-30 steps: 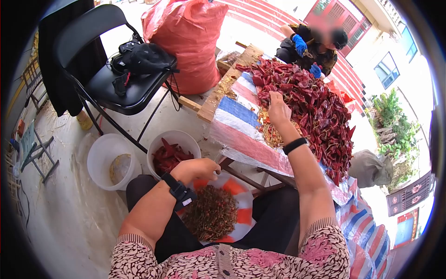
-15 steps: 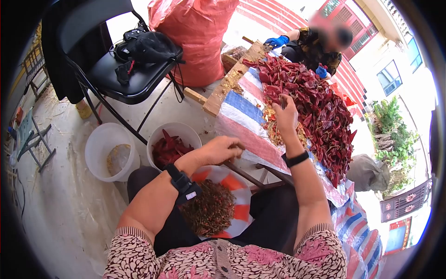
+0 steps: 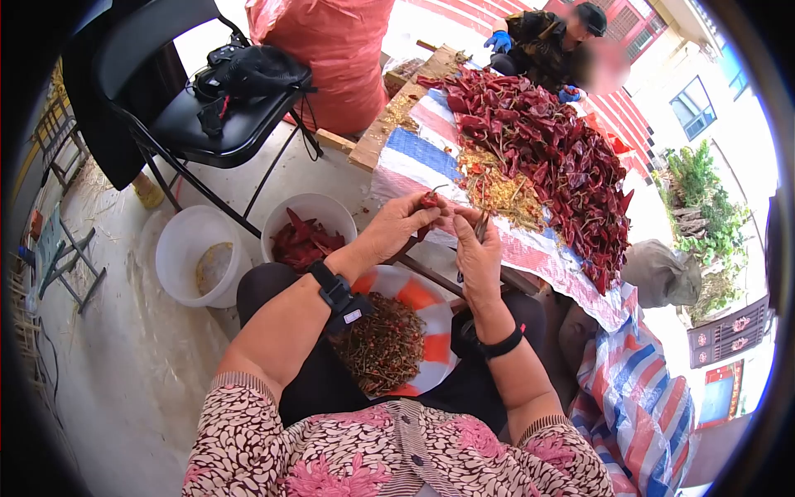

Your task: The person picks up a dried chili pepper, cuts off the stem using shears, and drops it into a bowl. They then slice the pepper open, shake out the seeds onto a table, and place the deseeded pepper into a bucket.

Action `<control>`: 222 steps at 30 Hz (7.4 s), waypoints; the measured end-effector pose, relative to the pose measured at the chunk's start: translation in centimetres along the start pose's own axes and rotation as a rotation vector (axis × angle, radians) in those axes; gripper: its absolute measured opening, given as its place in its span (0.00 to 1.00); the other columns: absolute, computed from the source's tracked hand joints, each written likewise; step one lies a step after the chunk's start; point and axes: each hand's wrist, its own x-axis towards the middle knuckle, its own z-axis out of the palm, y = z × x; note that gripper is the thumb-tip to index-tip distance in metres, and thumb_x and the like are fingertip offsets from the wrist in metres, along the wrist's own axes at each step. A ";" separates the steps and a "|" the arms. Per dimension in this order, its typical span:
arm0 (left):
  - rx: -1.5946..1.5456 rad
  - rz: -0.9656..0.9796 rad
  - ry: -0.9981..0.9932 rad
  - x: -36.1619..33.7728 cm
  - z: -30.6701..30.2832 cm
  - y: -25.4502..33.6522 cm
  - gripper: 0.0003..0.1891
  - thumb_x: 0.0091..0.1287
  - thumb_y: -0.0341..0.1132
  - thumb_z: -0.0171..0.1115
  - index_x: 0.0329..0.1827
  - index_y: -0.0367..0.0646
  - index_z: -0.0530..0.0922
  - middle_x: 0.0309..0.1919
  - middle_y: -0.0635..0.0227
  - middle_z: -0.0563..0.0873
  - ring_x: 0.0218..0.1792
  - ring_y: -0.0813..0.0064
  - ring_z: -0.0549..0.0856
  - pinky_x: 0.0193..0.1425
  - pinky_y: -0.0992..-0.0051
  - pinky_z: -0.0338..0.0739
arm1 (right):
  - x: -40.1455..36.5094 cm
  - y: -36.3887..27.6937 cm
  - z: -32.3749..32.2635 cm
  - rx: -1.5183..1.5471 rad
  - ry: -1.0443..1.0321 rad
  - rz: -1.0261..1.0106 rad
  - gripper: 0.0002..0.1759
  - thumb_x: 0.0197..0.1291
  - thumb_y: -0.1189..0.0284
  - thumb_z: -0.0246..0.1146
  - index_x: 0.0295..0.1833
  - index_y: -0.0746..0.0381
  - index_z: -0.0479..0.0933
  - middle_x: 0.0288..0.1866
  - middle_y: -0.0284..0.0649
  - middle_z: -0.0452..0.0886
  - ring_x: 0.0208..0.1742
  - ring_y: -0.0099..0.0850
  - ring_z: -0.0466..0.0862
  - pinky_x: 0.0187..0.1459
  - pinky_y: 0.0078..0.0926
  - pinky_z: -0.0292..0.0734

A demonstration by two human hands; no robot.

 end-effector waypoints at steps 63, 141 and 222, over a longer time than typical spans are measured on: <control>1.581 -0.171 -0.071 -3.4 -6.3 -1.9 0.20 0.55 0.34 0.65 0.52 0.42 0.76 0.44 0.55 0.80 0.50 0.53 0.77 0.54 0.57 0.73 | 3.7 -1.7 -11.3 -0.471 -0.093 0.079 0.09 0.60 0.71 0.63 0.45 0.63 0.80 0.37 0.29 0.80 0.40 0.17 0.75 0.44 0.16 0.70; -0.088 -0.208 -0.621 -2.9 0.5 1.7 0.14 0.74 0.38 0.53 0.57 0.41 0.76 0.28 0.80 0.74 0.25 0.90 0.65 0.27 0.87 0.58 | -3.4 -1.6 -2.0 1.201 -0.299 0.714 0.11 0.71 0.67 0.54 0.44 0.65 0.73 0.30 0.32 0.77 0.14 0.11 0.61 0.16 0.13 0.59; -0.120 -0.145 0.099 1.8 0.1 -0.2 0.21 0.75 0.38 0.51 0.64 0.35 0.66 0.55 0.61 0.77 0.52 0.74 0.81 0.55 0.76 0.78 | 8.1 -2.0 -3.2 -0.007 0.069 0.197 0.07 0.62 0.76 0.61 0.46 0.63 0.76 0.25 0.29 0.74 0.13 0.13 0.63 0.13 0.13 0.54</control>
